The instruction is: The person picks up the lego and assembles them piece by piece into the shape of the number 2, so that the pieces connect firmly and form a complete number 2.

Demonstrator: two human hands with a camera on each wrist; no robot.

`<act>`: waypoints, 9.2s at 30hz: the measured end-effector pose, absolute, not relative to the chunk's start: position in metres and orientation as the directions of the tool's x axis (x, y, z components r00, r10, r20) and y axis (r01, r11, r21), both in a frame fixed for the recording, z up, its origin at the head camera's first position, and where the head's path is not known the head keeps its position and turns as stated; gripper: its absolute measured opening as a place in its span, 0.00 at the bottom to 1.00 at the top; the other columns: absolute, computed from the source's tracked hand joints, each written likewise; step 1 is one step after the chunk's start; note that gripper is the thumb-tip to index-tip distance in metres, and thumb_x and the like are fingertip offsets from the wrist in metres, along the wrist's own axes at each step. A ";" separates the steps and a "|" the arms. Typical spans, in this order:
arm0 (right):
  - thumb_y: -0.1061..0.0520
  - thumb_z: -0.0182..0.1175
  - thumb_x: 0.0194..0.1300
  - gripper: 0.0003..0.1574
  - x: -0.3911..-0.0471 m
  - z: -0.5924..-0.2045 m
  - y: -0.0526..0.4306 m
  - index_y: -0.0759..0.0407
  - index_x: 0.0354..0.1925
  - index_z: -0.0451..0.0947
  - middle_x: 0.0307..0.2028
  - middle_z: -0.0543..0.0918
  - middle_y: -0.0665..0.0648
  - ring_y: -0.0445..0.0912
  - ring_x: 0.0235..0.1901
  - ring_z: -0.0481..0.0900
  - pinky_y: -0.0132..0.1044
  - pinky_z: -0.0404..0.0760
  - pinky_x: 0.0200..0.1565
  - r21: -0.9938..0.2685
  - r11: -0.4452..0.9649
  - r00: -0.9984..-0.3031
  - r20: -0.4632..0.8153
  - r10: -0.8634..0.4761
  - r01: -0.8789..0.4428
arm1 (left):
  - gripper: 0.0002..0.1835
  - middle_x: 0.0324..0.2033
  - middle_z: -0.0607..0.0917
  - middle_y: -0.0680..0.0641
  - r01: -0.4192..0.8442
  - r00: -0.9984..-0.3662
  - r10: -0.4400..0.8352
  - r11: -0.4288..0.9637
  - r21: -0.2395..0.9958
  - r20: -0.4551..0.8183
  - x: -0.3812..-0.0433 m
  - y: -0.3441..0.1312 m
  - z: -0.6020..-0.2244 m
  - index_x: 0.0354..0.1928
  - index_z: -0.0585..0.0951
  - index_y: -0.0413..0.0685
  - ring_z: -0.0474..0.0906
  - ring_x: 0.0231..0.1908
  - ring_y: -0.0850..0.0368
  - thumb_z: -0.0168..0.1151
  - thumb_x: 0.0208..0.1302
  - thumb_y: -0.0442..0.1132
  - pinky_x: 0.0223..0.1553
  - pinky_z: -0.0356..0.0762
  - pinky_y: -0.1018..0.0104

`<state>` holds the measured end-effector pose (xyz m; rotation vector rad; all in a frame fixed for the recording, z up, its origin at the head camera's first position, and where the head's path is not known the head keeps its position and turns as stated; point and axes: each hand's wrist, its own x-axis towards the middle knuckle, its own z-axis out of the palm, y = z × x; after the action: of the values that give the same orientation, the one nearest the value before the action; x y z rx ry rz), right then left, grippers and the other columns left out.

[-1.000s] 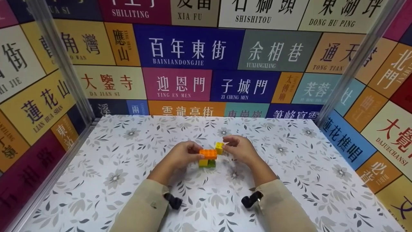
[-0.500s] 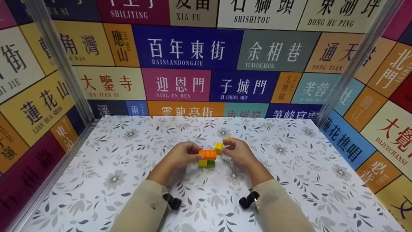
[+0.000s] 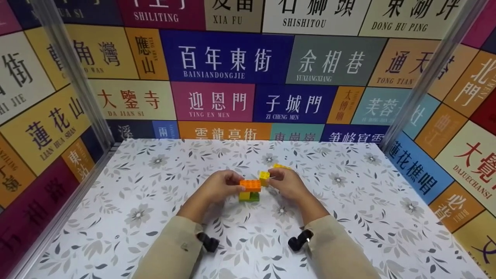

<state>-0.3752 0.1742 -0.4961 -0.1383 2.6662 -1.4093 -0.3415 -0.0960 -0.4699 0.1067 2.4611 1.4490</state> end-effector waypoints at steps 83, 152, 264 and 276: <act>0.47 0.70 0.74 0.20 -0.345 -0.448 0.160 0.47 0.61 0.86 0.55 0.90 0.50 0.47 0.52 0.85 0.43 0.87 0.59 -0.879 0.456 -0.951 -0.012 -0.310 -0.137 | 0.12 0.46 0.90 0.54 -0.020 -0.962 0.225 0.507 0.862 -0.154 -0.341 -0.096 -0.474 0.47 0.87 0.61 0.84 0.50 0.55 0.79 0.65 0.49 0.62 0.81 0.55; 0.50 0.72 0.71 0.24 -0.347 -0.451 0.162 0.53 0.62 0.85 0.55 0.91 0.55 0.47 0.54 0.87 0.44 0.87 0.60 -0.871 0.455 -0.941 0.024 -0.338 -0.185 | 0.12 0.49 0.88 0.54 -0.022 -0.962 0.222 0.522 0.852 -0.161 -0.340 -0.095 -0.469 0.48 0.87 0.60 0.84 0.53 0.55 0.78 0.65 0.47 0.65 0.81 0.54; 0.47 0.77 0.66 0.23 -0.333 -0.419 0.145 0.47 0.59 0.88 0.54 0.91 0.50 0.47 0.54 0.88 0.45 0.87 0.61 -0.899 0.396 -0.968 0.102 -0.229 -0.188 | 0.11 0.48 0.88 0.55 -0.107 -0.951 0.193 0.529 0.842 -0.242 -0.341 -0.096 -0.468 0.46 0.87 0.63 0.84 0.52 0.54 0.78 0.65 0.49 0.64 0.81 0.55; 0.50 0.75 0.68 0.21 -0.333 -0.427 0.150 0.48 0.59 0.88 0.59 0.88 0.52 0.50 0.56 0.87 0.45 0.88 0.60 -0.871 0.420 -0.952 0.148 -0.268 -0.254 | 0.11 0.48 0.89 0.54 -0.031 -0.960 0.222 0.526 0.850 -0.172 -0.342 -0.095 -0.472 0.46 0.88 0.61 0.85 0.51 0.55 0.78 0.65 0.48 0.62 0.83 0.55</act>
<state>-0.3334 0.1496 -0.4268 -0.4839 2.6360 -1.6129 -0.3419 -0.0954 -0.4723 0.1606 2.5084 1.4049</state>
